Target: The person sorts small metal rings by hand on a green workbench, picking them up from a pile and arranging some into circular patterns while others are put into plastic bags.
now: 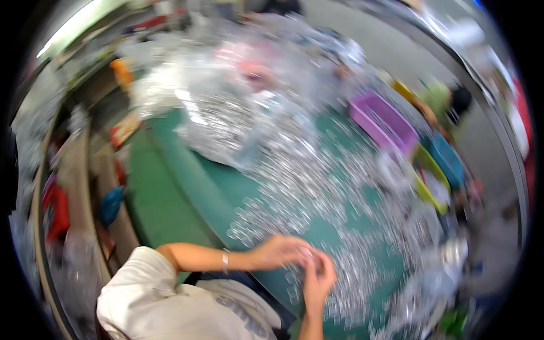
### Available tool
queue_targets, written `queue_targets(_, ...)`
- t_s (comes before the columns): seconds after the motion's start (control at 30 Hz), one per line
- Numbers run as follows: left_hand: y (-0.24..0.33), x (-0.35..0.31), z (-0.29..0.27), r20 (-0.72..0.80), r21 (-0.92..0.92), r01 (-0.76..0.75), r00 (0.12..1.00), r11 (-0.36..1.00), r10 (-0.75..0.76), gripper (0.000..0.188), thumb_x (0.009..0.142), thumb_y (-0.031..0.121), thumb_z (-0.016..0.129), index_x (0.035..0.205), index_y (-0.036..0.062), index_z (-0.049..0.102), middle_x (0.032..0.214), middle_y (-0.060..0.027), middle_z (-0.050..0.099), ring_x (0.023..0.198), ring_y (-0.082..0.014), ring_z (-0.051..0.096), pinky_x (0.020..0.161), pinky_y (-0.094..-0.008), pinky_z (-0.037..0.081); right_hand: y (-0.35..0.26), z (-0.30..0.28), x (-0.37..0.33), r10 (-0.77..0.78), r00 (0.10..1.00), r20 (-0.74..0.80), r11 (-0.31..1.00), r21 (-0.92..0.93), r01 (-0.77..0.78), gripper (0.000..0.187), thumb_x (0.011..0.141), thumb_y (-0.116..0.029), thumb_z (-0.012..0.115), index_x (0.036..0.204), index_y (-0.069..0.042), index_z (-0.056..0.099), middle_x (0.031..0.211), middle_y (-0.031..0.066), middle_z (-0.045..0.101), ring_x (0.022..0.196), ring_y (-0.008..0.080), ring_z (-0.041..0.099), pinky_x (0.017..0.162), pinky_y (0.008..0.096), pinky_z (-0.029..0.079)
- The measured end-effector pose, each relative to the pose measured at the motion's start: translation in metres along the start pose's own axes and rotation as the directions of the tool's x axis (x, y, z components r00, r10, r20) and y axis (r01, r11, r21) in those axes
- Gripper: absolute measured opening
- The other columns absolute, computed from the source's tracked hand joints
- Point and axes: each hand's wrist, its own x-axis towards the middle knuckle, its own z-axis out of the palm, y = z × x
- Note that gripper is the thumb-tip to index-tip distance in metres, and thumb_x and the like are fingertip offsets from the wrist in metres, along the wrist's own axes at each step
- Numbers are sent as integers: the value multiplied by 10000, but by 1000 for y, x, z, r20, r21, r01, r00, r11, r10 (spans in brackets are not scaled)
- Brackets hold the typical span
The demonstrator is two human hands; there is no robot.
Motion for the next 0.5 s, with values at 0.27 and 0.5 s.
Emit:
queue_targets(0.27,-71,-4,10,17,-144,-104,994,984,107,352,906,319,647,1090,18,654,947,-131,692,853,-176,679,714,-334,561,0,2,-19,-13,999,37,917,-399,26,296,930,-242,627,1014,42,622,876,128,665,786,206,618,715,324,525)
queue_targets(0.5,-84,-5,17,-70,-219,-191,981,957,180,242,921,197,627,1025,-21,652,865,-96,689,760,-159,665,683,-303,557,-4,-8,-11,226,960,162,907,-395,-147,384,937,-358,596,1084,-5,631,1020,156,645,903,223,600,803,366,495)
